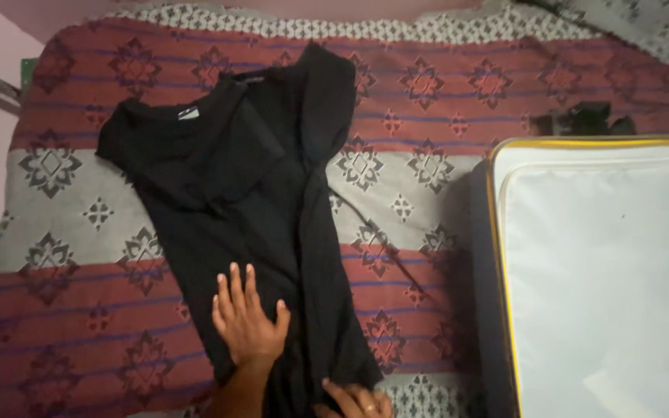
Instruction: The person folds a pair of grey shorts on a bed and places them into a suitcase. They then pick up a black shirt from a chair, fold it on the bed, and place it in the suitcase. Finally, they pick up a white shirt from the chair and begin to fold it.
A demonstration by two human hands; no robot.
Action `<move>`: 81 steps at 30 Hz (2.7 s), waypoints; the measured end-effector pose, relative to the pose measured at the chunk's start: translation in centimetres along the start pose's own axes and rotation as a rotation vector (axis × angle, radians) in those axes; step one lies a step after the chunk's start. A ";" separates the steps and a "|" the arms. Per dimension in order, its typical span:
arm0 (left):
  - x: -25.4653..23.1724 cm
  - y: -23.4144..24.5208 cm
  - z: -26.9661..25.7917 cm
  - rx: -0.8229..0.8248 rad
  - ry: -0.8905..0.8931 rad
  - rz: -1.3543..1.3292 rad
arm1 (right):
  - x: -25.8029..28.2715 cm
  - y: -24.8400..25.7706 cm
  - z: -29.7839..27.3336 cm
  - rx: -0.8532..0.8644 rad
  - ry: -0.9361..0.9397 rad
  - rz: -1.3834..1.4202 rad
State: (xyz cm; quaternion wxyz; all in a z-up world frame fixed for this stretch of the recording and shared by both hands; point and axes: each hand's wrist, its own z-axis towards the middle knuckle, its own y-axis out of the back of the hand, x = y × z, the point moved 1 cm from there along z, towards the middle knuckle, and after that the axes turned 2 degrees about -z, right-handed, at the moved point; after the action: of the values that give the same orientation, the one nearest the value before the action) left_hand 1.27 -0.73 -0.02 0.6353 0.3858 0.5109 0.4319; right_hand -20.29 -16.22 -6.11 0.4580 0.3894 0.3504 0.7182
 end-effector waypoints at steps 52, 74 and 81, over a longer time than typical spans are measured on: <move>0.0 1.1 0.5 -0.010 0.009 -0.068 | -4.6 0.7 16.0 0.208 -0.139 0.128; -14.9 -4.7 25.0 -0.142 -0.326 -0.284 | -9.8 -13.4 9.2 -0.362 0.195 -0.445; -10.7 -9.1 28.1 -0.022 0.256 -1.126 | -11.0 -14.2 7.5 -0.343 0.286 -0.418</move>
State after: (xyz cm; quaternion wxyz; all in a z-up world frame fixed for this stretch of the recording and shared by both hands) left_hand 29.13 -15.22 -0.04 0.7042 -0.0077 0.7059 0.0757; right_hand -5.20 -20.60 -17.54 0.6009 0.1210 0.3575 0.7046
